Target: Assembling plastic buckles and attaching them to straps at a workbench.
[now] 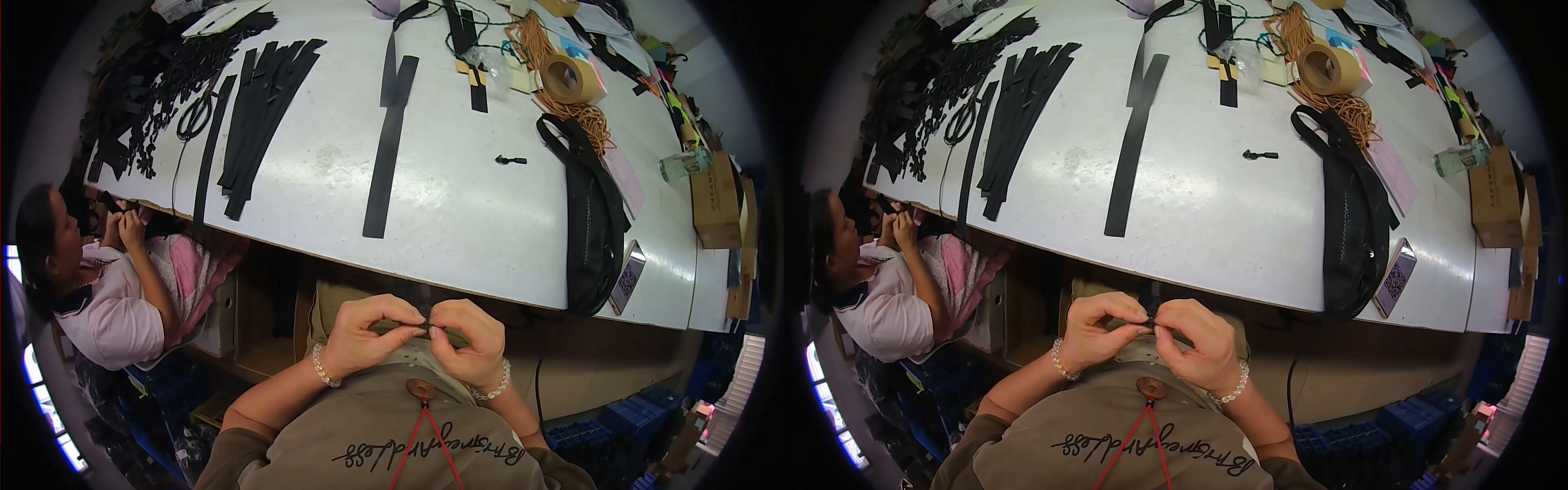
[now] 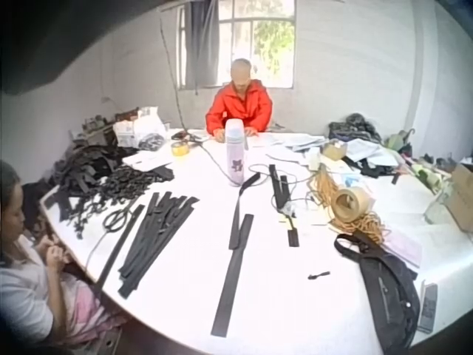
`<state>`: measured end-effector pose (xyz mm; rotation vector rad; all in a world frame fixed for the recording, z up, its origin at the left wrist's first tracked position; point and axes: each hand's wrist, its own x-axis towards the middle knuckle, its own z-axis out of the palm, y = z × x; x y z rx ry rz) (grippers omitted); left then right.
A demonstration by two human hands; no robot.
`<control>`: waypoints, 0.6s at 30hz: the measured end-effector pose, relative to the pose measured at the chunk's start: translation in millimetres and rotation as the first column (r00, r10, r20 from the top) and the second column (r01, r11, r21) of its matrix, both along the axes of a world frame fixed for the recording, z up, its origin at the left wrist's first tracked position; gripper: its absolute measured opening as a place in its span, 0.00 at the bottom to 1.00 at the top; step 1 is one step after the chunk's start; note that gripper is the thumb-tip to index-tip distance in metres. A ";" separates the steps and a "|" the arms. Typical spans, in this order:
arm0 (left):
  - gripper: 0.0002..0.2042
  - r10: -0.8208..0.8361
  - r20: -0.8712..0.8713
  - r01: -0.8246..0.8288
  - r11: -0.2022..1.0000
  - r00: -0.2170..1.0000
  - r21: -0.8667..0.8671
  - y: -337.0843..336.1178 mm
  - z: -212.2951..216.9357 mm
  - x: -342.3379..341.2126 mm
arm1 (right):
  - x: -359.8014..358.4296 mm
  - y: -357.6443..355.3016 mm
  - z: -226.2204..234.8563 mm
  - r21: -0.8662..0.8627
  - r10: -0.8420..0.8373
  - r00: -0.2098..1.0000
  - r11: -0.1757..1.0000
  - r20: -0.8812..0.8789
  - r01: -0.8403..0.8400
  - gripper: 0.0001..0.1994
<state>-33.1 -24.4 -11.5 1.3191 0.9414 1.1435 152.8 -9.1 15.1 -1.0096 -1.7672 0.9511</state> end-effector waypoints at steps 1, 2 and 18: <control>0.09 -0.002 -0.006 0.002 1.000 1.000 0.019 -0.3 0.6 -0.3 | -0.4 -0.5 -0.3 0.000 0.000 1.000 1.000 -0.001 0.000 0.09; 0.10 -0.004 -0.012 0.004 0.999 1.000 0.038 -0.5 1.0 -0.5 | -0.9 -0.9 -0.7 0.008 -0.003 1.000 1.000 -0.006 0.003 0.09; 0.09 0.012 0.062 -0.021 0.990 0.998 0.143 -2.6 -3.4 -0.1 | -0.5 0.9 -0.4 0.106 0.081 0.997 0.991 -0.003 -0.080 0.10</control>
